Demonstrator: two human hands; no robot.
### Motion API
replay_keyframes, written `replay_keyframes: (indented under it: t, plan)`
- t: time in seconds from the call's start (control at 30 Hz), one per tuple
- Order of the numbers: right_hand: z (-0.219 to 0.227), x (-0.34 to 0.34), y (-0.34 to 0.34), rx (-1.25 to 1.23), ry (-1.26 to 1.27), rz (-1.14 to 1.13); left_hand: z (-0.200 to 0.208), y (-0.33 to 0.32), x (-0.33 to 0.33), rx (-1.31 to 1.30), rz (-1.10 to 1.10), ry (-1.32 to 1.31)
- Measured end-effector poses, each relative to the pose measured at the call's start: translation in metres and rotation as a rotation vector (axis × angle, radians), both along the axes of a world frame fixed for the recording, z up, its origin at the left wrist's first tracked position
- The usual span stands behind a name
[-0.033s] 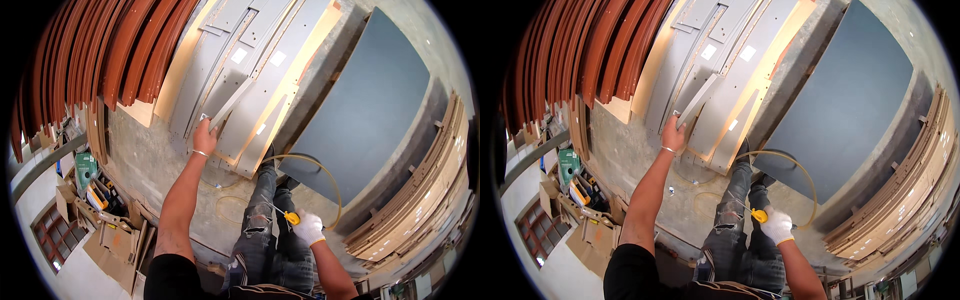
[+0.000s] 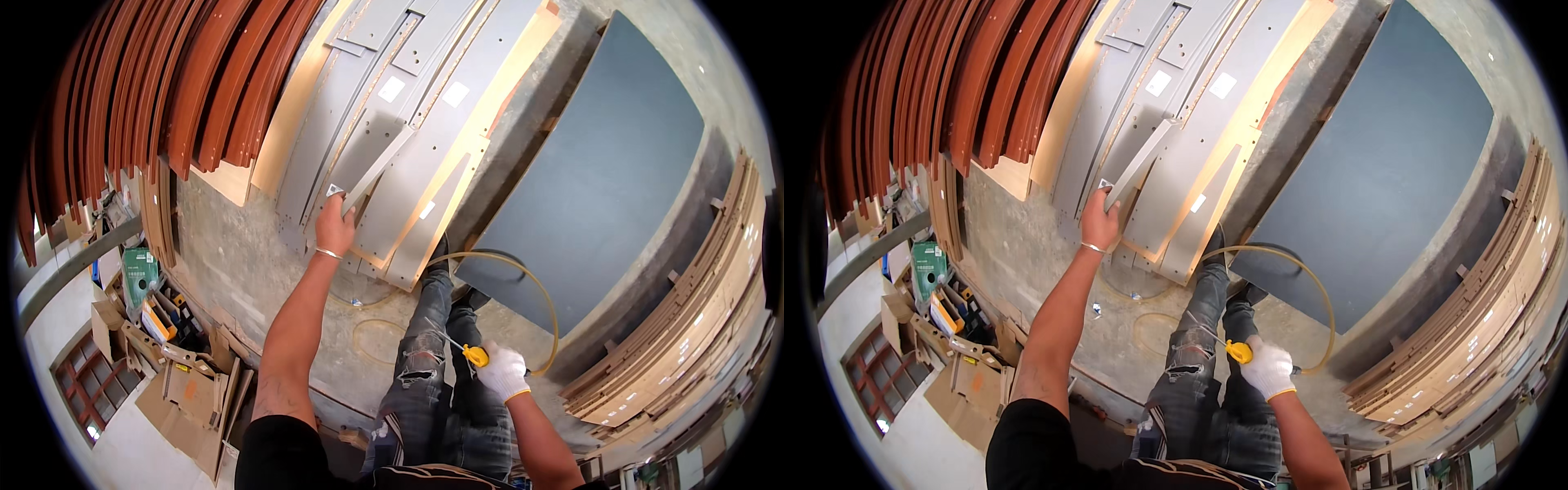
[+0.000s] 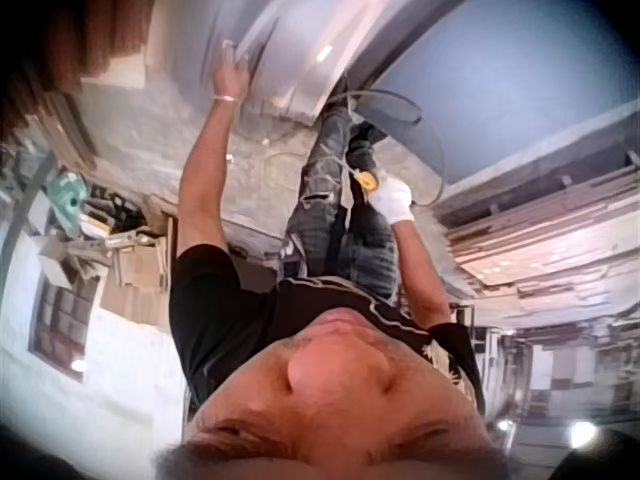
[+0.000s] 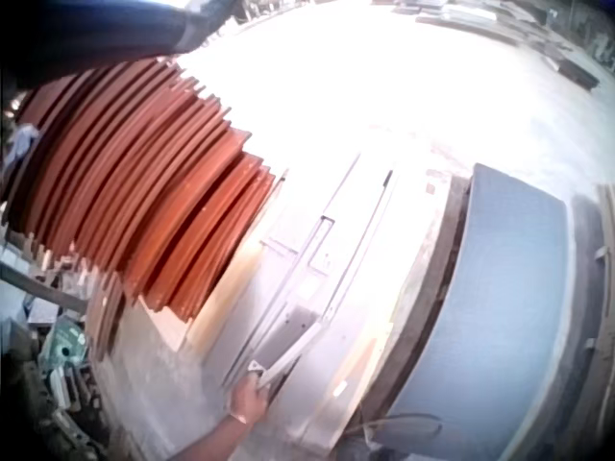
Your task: The person repeatedly picks up rectangular wooden panels from a large stack and places them onto a separate pile on the floor. The person handles the panels one at a time, moving them from a vertical rack to a horizontal stack.
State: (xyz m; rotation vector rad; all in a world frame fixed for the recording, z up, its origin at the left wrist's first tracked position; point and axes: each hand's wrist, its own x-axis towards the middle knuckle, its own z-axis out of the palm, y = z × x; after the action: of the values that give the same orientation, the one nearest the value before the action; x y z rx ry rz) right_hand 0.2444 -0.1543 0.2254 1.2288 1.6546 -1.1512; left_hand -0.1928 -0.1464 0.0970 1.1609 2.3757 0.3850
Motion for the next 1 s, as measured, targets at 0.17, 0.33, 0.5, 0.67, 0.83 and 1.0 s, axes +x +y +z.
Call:
replay_keyframes:
  t: [0.17,0.33,0.5,0.67,0.83,1.0]
  plan:
    - [0.000,-0.023,0.012,-0.008,0.020,-0.030,-0.012,-0.002,-0.021,0.049,0.061,0.286]
    - [-0.011,-0.033,0.017,0.013,0.076,-0.093,-0.062,0.001,-0.036,-0.305,-0.205,0.352]
    - [-0.019,-0.034,0.017,0.014,0.036,-0.104,-0.087,0.035,0.010,-0.454,-0.031,0.403]
    - [-0.020,-0.030,0.019,-0.019,0.013,-0.076,-0.108,0.038,0.007,-0.529,-0.003,0.703]
    - [-0.017,-0.034,0.021,-0.026,-0.003,-0.082,-0.091,0.046,-0.013,-0.501,-0.023,0.491]
    - [-0.014,-0.044,0.022,-0.007,0.019,-0.092,-0.049,0.041,-0.106,-0.302,0.090,0.007]
